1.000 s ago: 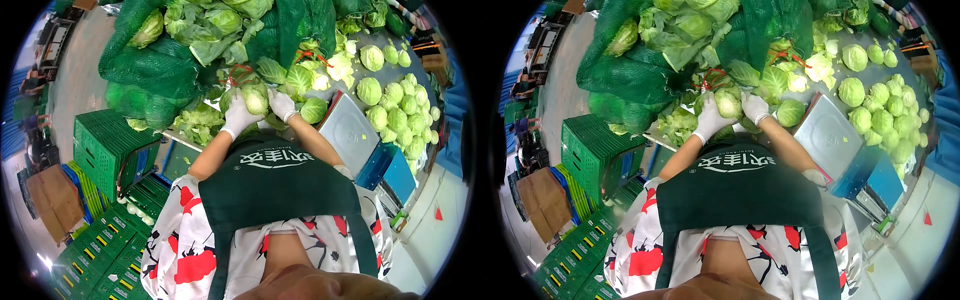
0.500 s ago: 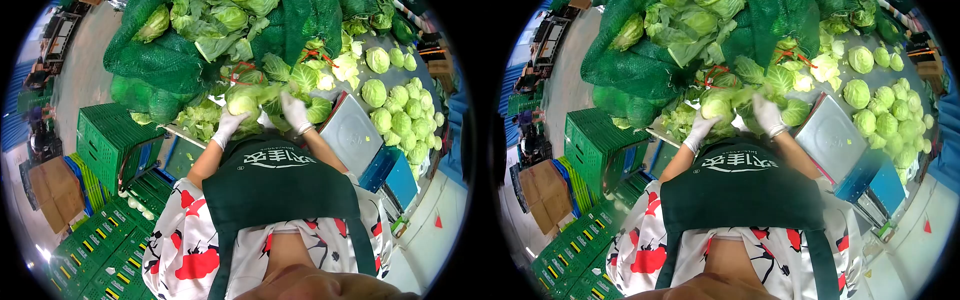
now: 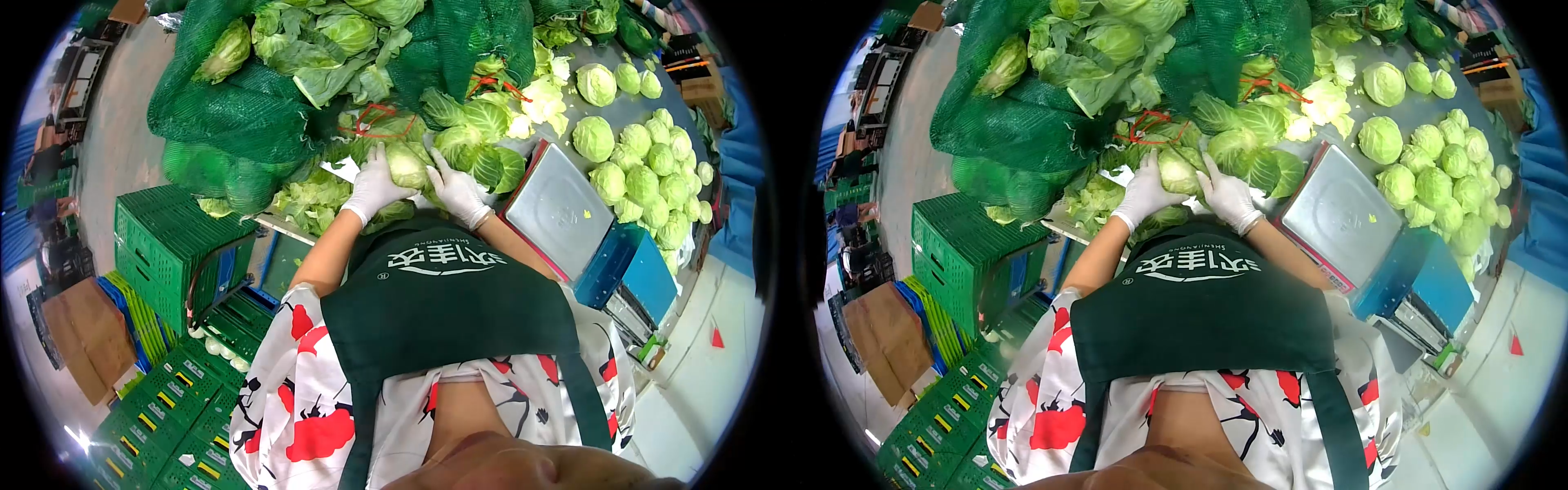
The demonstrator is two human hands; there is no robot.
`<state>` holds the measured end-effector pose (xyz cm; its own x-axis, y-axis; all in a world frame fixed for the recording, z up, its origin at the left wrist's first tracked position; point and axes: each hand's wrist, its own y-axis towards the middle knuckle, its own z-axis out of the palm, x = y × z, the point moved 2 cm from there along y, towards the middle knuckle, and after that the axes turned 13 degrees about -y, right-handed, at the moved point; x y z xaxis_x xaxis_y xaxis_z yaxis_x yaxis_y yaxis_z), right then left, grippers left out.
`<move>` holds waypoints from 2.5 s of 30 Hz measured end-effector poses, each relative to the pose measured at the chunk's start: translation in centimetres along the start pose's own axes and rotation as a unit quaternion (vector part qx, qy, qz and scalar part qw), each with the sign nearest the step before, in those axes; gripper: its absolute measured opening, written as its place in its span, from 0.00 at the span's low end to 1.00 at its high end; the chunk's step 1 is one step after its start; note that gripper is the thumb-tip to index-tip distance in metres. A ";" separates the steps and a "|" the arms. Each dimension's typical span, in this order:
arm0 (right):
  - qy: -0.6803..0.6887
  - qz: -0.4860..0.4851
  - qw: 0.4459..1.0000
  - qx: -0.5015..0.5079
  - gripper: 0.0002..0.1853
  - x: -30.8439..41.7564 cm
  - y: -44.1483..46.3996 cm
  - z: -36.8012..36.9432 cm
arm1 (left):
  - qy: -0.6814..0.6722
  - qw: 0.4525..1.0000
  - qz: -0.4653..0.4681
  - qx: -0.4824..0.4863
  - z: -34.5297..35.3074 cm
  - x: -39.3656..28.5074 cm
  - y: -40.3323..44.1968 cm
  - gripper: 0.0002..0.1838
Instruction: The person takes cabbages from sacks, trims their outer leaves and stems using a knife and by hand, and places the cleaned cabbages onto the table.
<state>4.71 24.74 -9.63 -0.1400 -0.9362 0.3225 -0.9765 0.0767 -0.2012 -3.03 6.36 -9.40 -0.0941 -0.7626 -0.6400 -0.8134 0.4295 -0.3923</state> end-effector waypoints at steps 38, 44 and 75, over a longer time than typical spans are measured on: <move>0.115 0.023 0.993 0.031 0.25 -0.9 1.7 1.6 | -0.017 0.998 0.062 -0.021 0.3 -0.8 -3.0 0.65; 0.135 -0.014 0.990 -0.023 0.25 -2.2 1.1 2.5 | -0.148 0.988 0.032 -0.038 3.3 1.6 -2.3 0.64; 0.002 0.020 0.999 0.043 0.31 0.7 0.3 -1.3 | -0.095 0.994 -0.048 -0.025 3.1 0.4 -1.1 0.66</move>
<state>4.09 24.57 -8.30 -0.1788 -0.9317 0.3160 -0.9524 0.0834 -0.2931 -0.40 7.10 -11.21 0.0918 -0.6913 -0.7167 -0.8410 0.3315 -0.4276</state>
